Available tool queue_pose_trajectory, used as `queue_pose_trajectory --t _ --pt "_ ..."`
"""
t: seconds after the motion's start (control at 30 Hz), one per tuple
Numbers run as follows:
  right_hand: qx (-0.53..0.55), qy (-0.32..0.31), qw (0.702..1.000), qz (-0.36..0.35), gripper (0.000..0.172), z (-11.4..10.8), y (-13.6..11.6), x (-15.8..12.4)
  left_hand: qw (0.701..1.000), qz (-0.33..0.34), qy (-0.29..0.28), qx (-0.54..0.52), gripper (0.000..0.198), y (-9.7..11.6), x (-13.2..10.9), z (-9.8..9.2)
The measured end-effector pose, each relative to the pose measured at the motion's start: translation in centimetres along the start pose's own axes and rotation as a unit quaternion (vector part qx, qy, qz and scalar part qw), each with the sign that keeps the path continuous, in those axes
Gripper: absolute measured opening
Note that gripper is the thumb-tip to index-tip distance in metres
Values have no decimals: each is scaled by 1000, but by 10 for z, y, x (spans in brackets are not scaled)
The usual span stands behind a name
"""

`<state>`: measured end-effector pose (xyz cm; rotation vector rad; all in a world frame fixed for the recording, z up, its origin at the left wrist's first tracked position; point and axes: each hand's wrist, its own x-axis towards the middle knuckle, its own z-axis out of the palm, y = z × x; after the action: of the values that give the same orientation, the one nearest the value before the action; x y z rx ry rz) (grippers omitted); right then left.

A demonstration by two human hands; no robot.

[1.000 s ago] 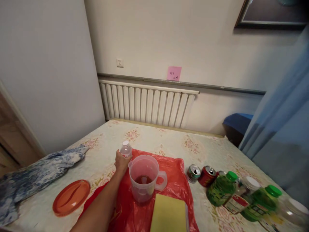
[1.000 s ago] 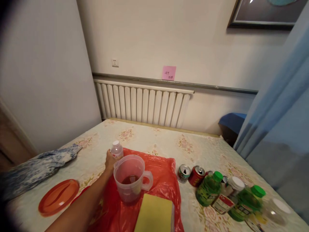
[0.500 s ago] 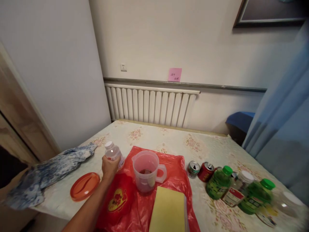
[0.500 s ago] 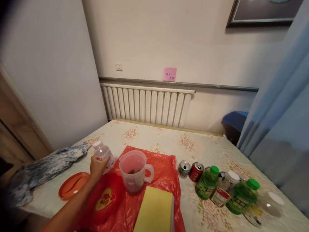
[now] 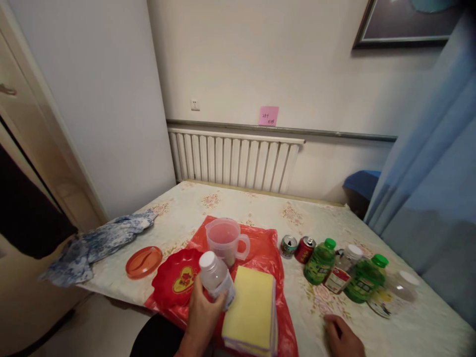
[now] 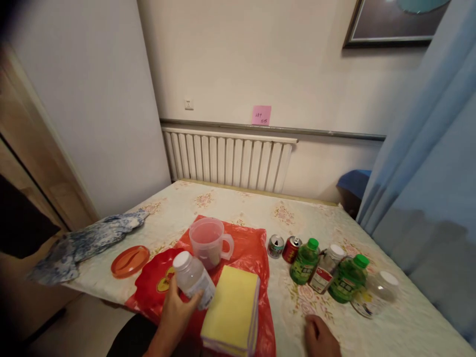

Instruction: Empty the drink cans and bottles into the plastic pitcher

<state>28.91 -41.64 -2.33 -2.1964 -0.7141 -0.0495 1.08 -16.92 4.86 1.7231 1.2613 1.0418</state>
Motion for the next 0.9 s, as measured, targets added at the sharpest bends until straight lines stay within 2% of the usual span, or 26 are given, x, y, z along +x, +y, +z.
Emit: queue_pose_trajectory --t 0.1,0.23,0.3,0.37,0.47,0.57,0.67,0.8,0.83,0.9 --pt "114 -63 991 -23 31 13 -45 -6 998 -19 -54 -22 61 7 -22 19" --pt "248 -146 956 -55 51 24 -116 -25 994 -11 -104 -39 66 13 -45 40" --pt "269 -165 947 -66 59 26 -141 -36 992 8 -124 -34 70 15 -57 49" --pt "261 -182 945 -72 65 27 -157 -45 988 40 -146 -37 71 17 -69 56" --pt "239 -175 953 -61 70 30 -164 -53 979 68 -178 -72 65 23 -83 60" --pt "232 -170 957 -35 70 29 -161 -54 968 67 -215 -111 67 27 -89 59" --pt "254 -181 950 -29 66 22 -156 -52 936 62 -301 -175 71 29 -87 54" --pt "338 -236 910 -36 64 10 -149 -50 866 -3 -440 -235 72 28 -82 44" --pt "362 -259 895 -34 64 8 -148 -49 860 -15 -455 -230 73 29 -82 41" --pt "405 -292 866 -24 65 4 -147 -46 867 -21 -454 -206 74 29 -82 37"
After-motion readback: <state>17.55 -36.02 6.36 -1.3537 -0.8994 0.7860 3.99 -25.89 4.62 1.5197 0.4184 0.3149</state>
